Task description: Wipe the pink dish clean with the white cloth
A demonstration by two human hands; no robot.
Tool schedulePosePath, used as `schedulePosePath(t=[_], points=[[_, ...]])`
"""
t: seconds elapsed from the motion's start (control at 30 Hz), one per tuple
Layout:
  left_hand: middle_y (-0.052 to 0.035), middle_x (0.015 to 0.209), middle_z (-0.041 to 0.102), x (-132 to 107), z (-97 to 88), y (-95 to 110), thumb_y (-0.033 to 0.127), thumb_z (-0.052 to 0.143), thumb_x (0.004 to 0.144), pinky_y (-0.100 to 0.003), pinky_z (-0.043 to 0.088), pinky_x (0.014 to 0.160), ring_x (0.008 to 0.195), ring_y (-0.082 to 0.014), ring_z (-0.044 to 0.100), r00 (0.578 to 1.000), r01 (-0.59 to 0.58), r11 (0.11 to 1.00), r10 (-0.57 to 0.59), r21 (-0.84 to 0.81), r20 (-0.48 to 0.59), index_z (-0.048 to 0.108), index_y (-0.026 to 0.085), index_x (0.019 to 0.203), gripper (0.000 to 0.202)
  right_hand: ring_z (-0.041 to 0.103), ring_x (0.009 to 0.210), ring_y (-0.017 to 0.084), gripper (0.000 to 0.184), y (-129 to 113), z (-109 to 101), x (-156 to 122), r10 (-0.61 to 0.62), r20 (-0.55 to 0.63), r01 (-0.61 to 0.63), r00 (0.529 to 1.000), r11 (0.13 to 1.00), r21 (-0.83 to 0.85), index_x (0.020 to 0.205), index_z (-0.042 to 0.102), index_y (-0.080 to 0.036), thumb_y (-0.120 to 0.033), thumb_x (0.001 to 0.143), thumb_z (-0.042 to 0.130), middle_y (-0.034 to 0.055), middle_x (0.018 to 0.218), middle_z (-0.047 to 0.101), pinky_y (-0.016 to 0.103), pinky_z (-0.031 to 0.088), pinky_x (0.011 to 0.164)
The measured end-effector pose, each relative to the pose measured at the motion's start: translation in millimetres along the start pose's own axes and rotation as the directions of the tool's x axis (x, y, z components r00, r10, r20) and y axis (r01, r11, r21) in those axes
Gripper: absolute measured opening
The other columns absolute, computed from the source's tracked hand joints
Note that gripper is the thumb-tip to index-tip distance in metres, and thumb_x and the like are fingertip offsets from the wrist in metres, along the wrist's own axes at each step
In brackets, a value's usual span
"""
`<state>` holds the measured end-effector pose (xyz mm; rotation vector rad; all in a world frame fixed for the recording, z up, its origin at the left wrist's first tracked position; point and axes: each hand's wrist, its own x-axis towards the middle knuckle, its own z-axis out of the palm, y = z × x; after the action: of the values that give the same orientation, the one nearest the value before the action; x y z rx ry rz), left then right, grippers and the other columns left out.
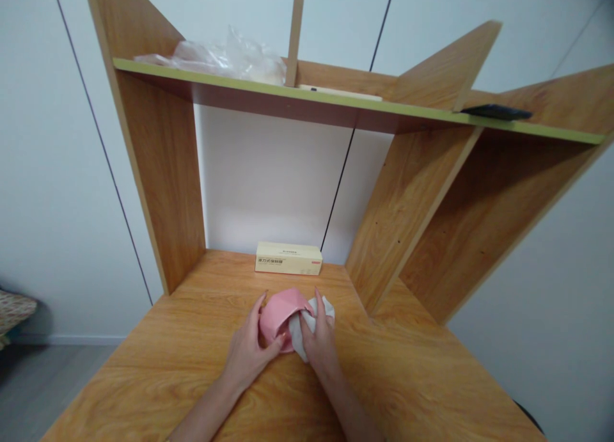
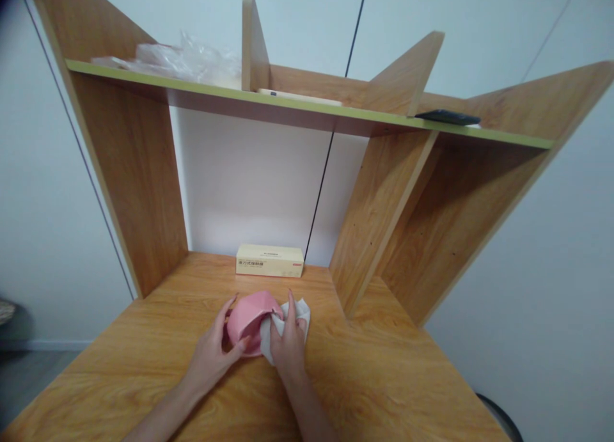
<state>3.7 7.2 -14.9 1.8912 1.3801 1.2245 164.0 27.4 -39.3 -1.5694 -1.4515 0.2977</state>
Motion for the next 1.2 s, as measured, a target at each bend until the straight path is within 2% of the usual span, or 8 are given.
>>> schedulePosePath(t=[0.13,0.23,0.4,0.53,0.67,0.97,1.1,1.2], points=[[-0.0147,0.123,0.050,-3.3,9.5,1.5,0.041,0.061,0.068,-0.038,0.041,0.089,0.109,-0.0255,0.050,0.997,0.003,0.988,0.010,-0.157,0.083,0.028,0.016,0.127,0.072,0.055,0.089,0.021,0.057,1.8,4.9,0.7,0.038,-0.012,-0.036,0.999,0.991,0.130,0.134,0.027,-0.018,-0.034,0.080,0.038,0.0088,0.097,0.057,0.032,0.041,0.081],[-0.0136,0.112,0.057,-4.1,14.0,1.1,0.037,0.056,0.072,-0.036,0.044,0.085,0.101,-0.0224,0.055,0.999,-0.008,0.978,0.018,-0.210,0.046,0.032,0.013,0.122,0.061,0.057,0.085,0.021,0.060,2.3,7.5,1.5,0.012,0.016,-0.013,1.000,0.994,0.110,0.134,0.026,-0.017,-0.034,0.079,0.040,0.0076,0.093,0.060,0.031,0.043,0.076],[-0.0112,0.106,0.061,-0.9,9.0,-2.0,0.035,0.061,0.065,-0.035,0.047,0.079,0.093,-0.0231,0.059,1.000,0.001,0.999,-0.002,-0.037,-0.013,0.040,0.015,0.117,0.059,0.055,0.070,0.024,0.066,-1.9,2.1,3.5,-0.009,-0.053,0.001,0.999,0.987,-0.160,0.132,0.029,-0.015,-0.036,0.073,0.049,0.0064,0.074,0.060,0.032,0.042,0.064],[-0.0105,0.101,0.064,-0.2,5.6,-1.8,0.036,0.058,0.064,-0.035,0.049,0.075,0.089,-0.0245,0.061,1.000,0.029,0.995,-0.029,0.095,0.001,0.042,0.016,0.117,0.059,0.051,0.064,0.023,0.059,-5.7,-8.4,4.7,-0.198,-0.105,0.146,0.974,0.915,-0.377,0.129,0.034,-0.012,-0.036,0.076,0.047,0.0049,0.063,0.059,0.035,0.037,0.066],[-0.0110,0.107,0.062,-1.2,5.3,-1.4,0.034,0.055,0.065,-0.034,0.048,0.079,0.094,-0.0245,0.060,0.999,0.018,0.989,-0.025,0.145,0.047,0.040,0.015,0.121,0.061,0.052,0.063,0.022,0.060,-7.1,-12.8,5.2,-0.300,-0.044,0.255,0.953,0.871,-0.419,0.132,0.027,-0.010,-0.032,0.078,0.044,0.0041,0.065,0.062,0.035,0.034,0.067],[-0.0114,0.125,0.050,0.8,5.3,-6.9,0.041,0.054,0.072,-0.038,0.038,0.094,0.111,-0.0239,0.050,0.997,0.049,0.999,-0.048,-0.010,0.065,0.032,0.017,0.129,0.065,0.056,0.074,0.021,0.054,1.6,-5.7,3.6,-0.097,0.102,0.117,0.990,0.970,-0.214,0.130,0.035,-0.017,-0.027,0.077,0.043,0.0063,0.086,0.064,0.030,0.042,0.068],[-0.0146,0.134,0.038,2.0,10.7,-8.0,0.041,0.061,0.068,-0.040,0.029,0.101,0.122,-0.0249,0.036,0.999,0.025,0.985,-0.018,-0.172,0.046,0.022,0.015,0.133,0.080,0.056,0.090,0.021,0.055,-1.6,-3.0,2.8,-0.037,0.039,0.037,0.999,0.999,0.006,0.132,0.031,-0.018,-0.026,0.078,0.039,0.0084,0.102,0.062,0.032,0.044,0.077],[-0.0146,0.127,0.044,0.6,15.0,-6.9,0.040,0.062,0.069,-0.038,0.034,0.098,0.117,-0.0239,0.042,0.997,0.015,0.963,0.006,-0.268,0.076,0.022,0.015,0.131,0.078,0.054,0.100,0.019,0.057,-6.2,1.4,2.4,-0.009,-0.003,0.010,1.000,0.984,0.177,0.134,0.027,-0.017,-0.026,0.078,0.039,0.0093,0.113,0.057,0.032,0.043,0.084]])
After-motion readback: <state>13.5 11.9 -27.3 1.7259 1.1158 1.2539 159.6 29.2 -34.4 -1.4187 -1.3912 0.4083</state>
